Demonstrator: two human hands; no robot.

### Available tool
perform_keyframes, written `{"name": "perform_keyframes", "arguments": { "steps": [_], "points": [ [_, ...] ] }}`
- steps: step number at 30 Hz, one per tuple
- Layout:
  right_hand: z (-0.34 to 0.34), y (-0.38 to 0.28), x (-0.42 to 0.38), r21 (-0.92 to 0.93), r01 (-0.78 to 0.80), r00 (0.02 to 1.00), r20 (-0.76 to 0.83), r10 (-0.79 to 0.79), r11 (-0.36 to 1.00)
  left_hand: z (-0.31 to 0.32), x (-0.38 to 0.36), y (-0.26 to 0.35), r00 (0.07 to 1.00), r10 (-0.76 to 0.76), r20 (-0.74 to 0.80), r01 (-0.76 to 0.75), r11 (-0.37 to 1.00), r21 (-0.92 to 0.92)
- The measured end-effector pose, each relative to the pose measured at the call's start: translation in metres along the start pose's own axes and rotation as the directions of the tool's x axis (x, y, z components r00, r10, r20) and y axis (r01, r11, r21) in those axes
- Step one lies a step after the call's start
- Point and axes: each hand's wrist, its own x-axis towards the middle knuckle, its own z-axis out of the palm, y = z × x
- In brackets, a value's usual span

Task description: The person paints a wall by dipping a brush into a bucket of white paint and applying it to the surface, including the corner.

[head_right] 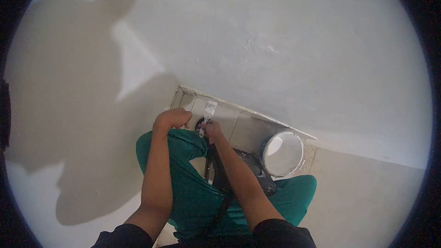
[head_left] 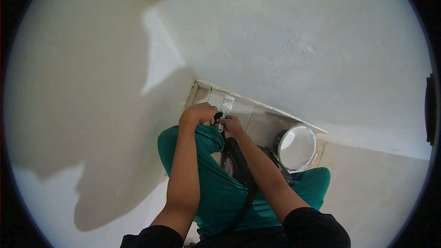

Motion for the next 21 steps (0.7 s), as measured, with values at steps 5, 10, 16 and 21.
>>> {"name": "perform_keyframes", "arguments": {
  "steps": [5, 10, 16, 21],
  "points": [
    [0.011, 0.001, 0.033, 0.037, 0.02, 0.999, -0.039, -0.018, 0.999, -0.003, 0.001, 0.01, 0.999, -0.031, 0.021, 0.031, 0.999, -0.008],
    [0.009, -0.002, 0.05, 0.074, 0.014, 0.999, -0.049, -0.01, 0.997, -0.002, 0.01, 0.002, 0.997, 0.057, 0.045, -0.061, 0.993, 0.1],
    [0.014, -0.009, 0.059, 0.028, 0.026, 0.998, -0.063, -0.024, 0.999, 0.001, 0.023, -0.012, 0.985, 0.161, 0.066, -0.168, 0.979, 0.119],
    [0.022, -0.014, 0.042, 0.027, 0.136, 0.991, -0.025, -0.135, 0.99, -0.004, 0.009, 0.002, 0.998, 0.042, 0.048, -0.044, 0.998, 0.046]
  ]
}}
